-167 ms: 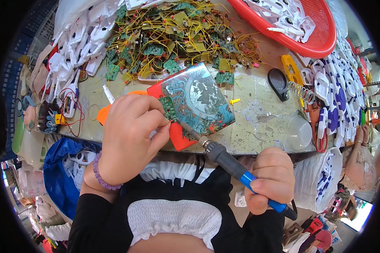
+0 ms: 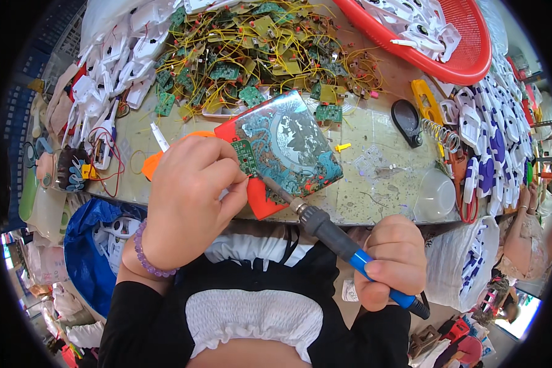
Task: The person solders small circuit boards and wires inside plastic device components using a soldering iron.
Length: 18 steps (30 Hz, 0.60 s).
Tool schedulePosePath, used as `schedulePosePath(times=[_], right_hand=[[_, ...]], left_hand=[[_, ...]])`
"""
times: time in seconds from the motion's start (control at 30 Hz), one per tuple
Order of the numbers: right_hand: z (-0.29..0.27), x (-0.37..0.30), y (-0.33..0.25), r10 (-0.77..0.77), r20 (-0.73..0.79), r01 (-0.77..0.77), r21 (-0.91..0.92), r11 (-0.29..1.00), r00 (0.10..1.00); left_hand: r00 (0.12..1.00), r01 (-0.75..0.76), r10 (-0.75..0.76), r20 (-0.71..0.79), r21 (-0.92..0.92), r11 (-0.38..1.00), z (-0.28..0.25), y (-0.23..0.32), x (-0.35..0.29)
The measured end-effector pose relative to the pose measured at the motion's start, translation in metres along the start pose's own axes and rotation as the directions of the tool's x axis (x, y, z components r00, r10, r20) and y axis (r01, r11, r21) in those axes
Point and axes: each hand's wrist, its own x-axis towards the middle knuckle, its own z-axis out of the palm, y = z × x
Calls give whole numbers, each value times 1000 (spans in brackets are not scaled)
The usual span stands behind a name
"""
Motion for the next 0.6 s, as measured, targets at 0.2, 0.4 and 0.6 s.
schedulePosePath(times=[0.2, 0.4, 0.6], right_hand=[[0, -4, 0, 90, 37, -91, 15, 996, 995], [0, -6, 1, 80, 43, -80, 6, 997, 996], [0, -9, 2, 71, 55, -71, 0, 997, 996]], left_hand=[[1000, 20, -20, 4, -1, 1000, -1, 2, 1], [1000, 22, -22, 15, -1, 1000, 0, 3, 2], [998, 61, -62, 24, 17, 998, -4, 7, 3]])
